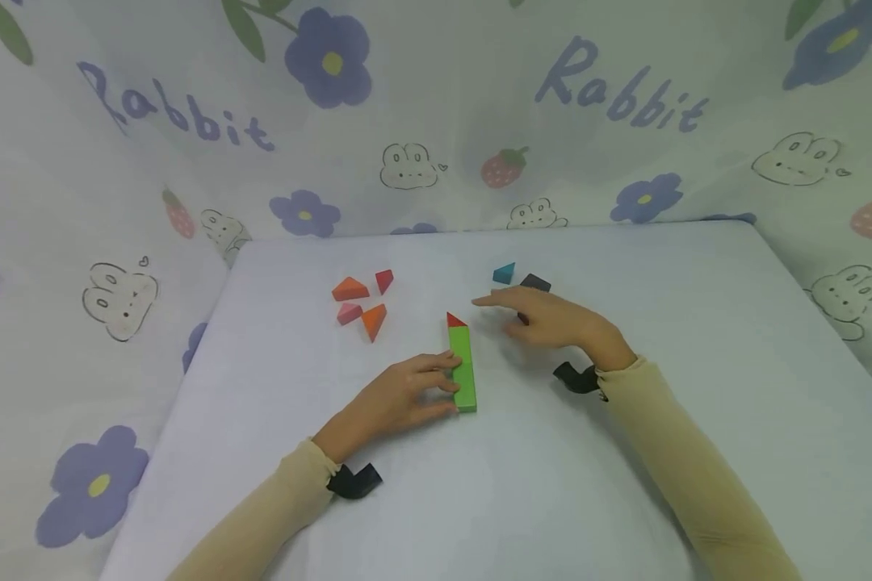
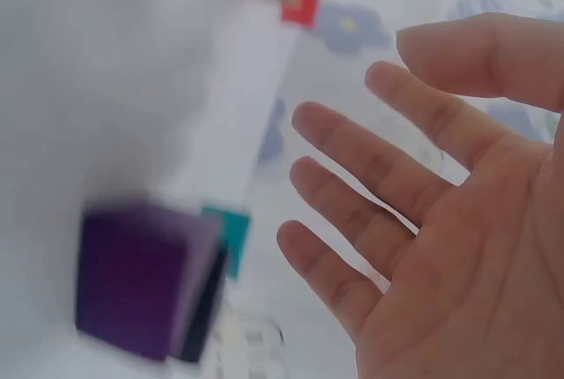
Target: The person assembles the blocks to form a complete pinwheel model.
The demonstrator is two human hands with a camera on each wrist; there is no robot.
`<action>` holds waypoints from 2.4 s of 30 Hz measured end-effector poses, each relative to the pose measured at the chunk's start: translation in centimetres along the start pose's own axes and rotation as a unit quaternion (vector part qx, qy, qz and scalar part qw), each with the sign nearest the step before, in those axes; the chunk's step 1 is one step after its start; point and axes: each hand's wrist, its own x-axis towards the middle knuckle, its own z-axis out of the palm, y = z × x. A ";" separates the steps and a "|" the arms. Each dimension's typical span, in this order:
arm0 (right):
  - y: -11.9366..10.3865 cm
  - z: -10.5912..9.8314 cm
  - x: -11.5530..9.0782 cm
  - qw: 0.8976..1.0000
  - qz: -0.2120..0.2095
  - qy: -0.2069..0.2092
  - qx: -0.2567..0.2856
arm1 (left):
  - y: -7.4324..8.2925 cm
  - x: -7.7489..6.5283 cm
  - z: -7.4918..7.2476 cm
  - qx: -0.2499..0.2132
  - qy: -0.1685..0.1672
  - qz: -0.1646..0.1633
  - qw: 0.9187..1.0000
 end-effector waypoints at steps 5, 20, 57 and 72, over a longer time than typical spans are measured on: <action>1.5 -1.9 -2.4 0.998 0.048 0.032 -0.010 | -0.2 0.0 0.0 -0.006 -0.003 -0.006 1.000; 3.5 0.7 -7.0 0.992 0.011 0.076 -0.097 | -0.5 -0.1 0.4 -0.025 0.006 -0.004 1.000; 0.9 2.8 -1.3 0.989 -0.022 0.074 -0.126 | -0.3 -0.1 -0.1 -0.025 0.004 -0.002 1.000; 0.6 3.4 0.4 0.988 -0.034 0.085 -0.127 | -0.3 -0.2 -0.2 -0.014 0.006 0.003 1.000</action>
